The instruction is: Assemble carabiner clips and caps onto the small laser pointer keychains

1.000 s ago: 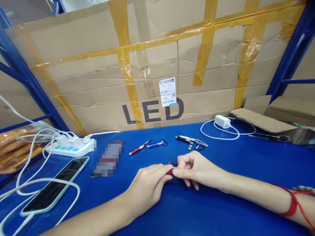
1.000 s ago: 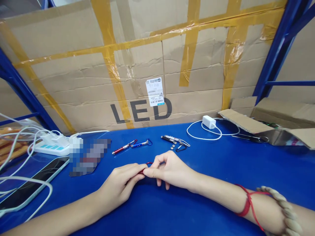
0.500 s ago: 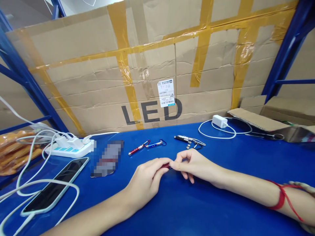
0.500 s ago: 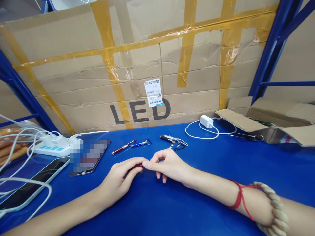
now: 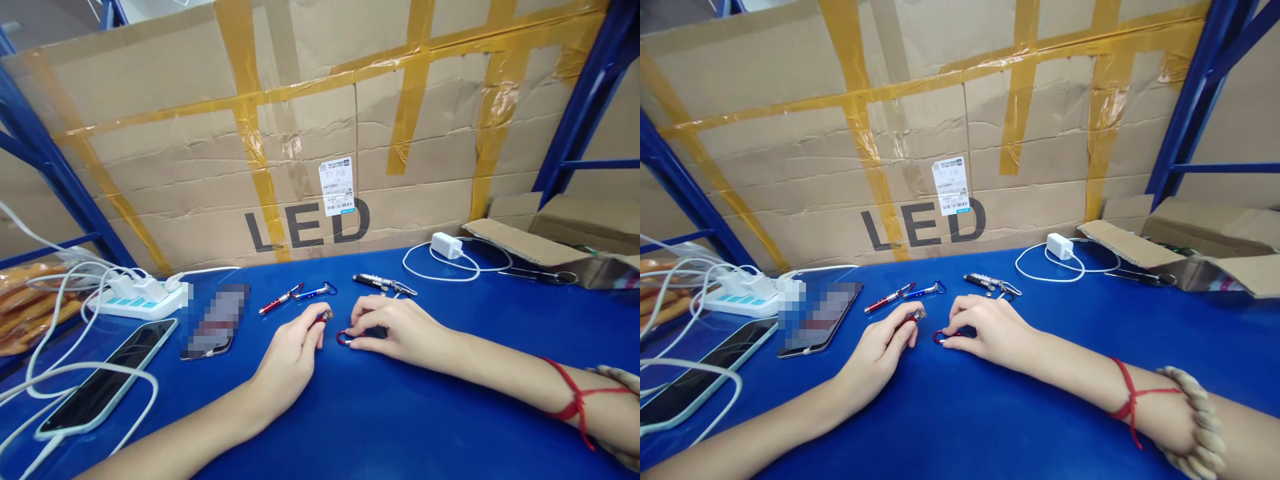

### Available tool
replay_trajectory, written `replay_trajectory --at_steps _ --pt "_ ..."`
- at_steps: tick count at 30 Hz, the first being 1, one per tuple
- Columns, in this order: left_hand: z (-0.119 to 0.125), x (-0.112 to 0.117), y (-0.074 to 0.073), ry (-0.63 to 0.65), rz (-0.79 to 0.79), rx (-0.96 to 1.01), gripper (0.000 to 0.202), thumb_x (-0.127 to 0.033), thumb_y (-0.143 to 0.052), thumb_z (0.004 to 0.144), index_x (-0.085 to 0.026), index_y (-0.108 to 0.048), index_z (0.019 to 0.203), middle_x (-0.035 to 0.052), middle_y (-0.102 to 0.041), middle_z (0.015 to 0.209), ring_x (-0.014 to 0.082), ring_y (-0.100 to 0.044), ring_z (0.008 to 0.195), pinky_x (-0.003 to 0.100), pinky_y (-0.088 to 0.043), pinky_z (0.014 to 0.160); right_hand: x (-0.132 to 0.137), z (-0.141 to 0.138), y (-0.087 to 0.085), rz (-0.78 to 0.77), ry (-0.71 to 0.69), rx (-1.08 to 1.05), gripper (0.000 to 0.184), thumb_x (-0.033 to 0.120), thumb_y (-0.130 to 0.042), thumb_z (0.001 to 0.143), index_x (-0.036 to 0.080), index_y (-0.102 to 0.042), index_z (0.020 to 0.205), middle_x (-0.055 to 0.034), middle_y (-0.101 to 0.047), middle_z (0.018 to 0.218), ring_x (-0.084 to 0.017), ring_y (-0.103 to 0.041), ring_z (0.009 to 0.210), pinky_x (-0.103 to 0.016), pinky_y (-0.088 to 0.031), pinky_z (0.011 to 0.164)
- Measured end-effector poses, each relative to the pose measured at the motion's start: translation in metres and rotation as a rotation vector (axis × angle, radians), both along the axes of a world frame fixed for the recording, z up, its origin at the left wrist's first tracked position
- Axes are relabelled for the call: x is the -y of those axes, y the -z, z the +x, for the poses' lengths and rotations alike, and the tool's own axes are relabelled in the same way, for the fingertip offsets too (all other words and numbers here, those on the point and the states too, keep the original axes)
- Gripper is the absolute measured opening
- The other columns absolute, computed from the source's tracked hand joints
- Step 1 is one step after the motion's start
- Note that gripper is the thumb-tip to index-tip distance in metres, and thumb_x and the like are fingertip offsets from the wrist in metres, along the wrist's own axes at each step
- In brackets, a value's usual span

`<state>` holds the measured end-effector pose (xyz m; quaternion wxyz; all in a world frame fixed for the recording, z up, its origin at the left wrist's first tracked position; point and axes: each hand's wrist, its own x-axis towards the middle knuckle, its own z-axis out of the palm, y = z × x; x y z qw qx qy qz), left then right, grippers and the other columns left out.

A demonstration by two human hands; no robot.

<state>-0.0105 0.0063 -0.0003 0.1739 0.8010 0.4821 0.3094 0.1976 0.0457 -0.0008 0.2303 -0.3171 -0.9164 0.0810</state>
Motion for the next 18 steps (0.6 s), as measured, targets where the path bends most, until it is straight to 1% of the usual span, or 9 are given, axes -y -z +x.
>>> replay_trajectory --at_steps 3,6,9,13,15,18 --pt "0.000 -0.001 0.001 -0.013 -0.006 0.003 0.027 -0.024 -0.029 0.092 -0.019 -0.050 0.109 -0.0025 -0.051 0.065 0.0115 -0.048 0.059 0.021 -0.038 0.059 0.003 -0.002 -0.001 0.029 -0.033 0.029 0.018 0.031 -0.055 0.084 0.022 -0.070 0.081 -0.0023 -0.064 0.092 -0.013 -0.061 0.076 -0.022 -0.045 0.064" --pt "0.000 0.000 0.000 -0.006 -0.006 0.022 0.026 -0.026 -0.029 0.093 -0.020 -0.051 0.104 -0.0032 -0.050 0.064 0.0114 -0.048 0.059 0.021 -0.037 0.059 0.003 -0.004 -0.002 0.047 -0.048 0.046 0.017 0.027 -0.052 0.086 0.019 -0.067 0.084 -0.0038 -0.064 0.095 -0.014 -0.061 0.081 -0.022 -0.047 0.066" --pt "0.000 0.002 -0.002 0.012 -0.002 0.049 0.025 -0.025 -0.029 0.093 -0.020 -0.050 0.105 -0.0034 -0.051 0.065 0.0114 -0.050 0.061 0.022 -0.038 0.061 0.002 -0.006 0.000 0.059 -0.044 0.007 0.015 0.025 -0.051 0.086 0.017 -0.064 0.085 -0.0047 -0.065 0.095 -0.015 -0.061 0.084 -0.024 -0.047 0.070" --pt "-0.002 0.007 -0.007 0.101 0.003 0.113 0.021 -0.021 -0.031 0.092 -0.019 -0.050 0.100 -0.0013 -0.058 0.080 0.0113 -0.054 0.073 0.021 -0.040 0.070 0.002 -0.011 0.003 0.009 -0.042 -0.095 0.017 0.026 -0.049 0.087 0.017 -0.063 0.091 -0.0035 -0.066 0.083 -0.012 -0.060 0.070 -0.021 -0.046 0.061" --pt "-0.002 0.009 -0.008 0.148 -0.006 0.134 0.021 -0.019 -0.031 0.092 -0.020 -0.051 0.098 -0.0005 -0.059 0.087 0.0115 -0.055 0.078 0.022 -0.041 0.074 0.004 -0.014 0.003 -0.012 -0.060 -0.119 0.018 0.026 -0.049 0.087 0.017 -0.064 0.090 -0.0033 -0.066 0.080 -0.011 -0.058 0.066 -0.021 -0.045 0.058" --pt "-0.002 0.008 -0.005 0.137 0.009 0.124 0.021 -0.018 -0.032 0.092 -0.020 -0.051 0.100 0.0005 -0.058 0.091 0.0127 -0.055 0.082 0.024 -0.041 0.077 0.005 -0.017 0.004 -0.068 -0.075 -0.148 0.016 0.025 -0.049 0.087 0.016 -0.063 0.090 -0.0031 -0.064 0.079 -0.011 -0.055 0.063 -0.020 -0.044 0.056"
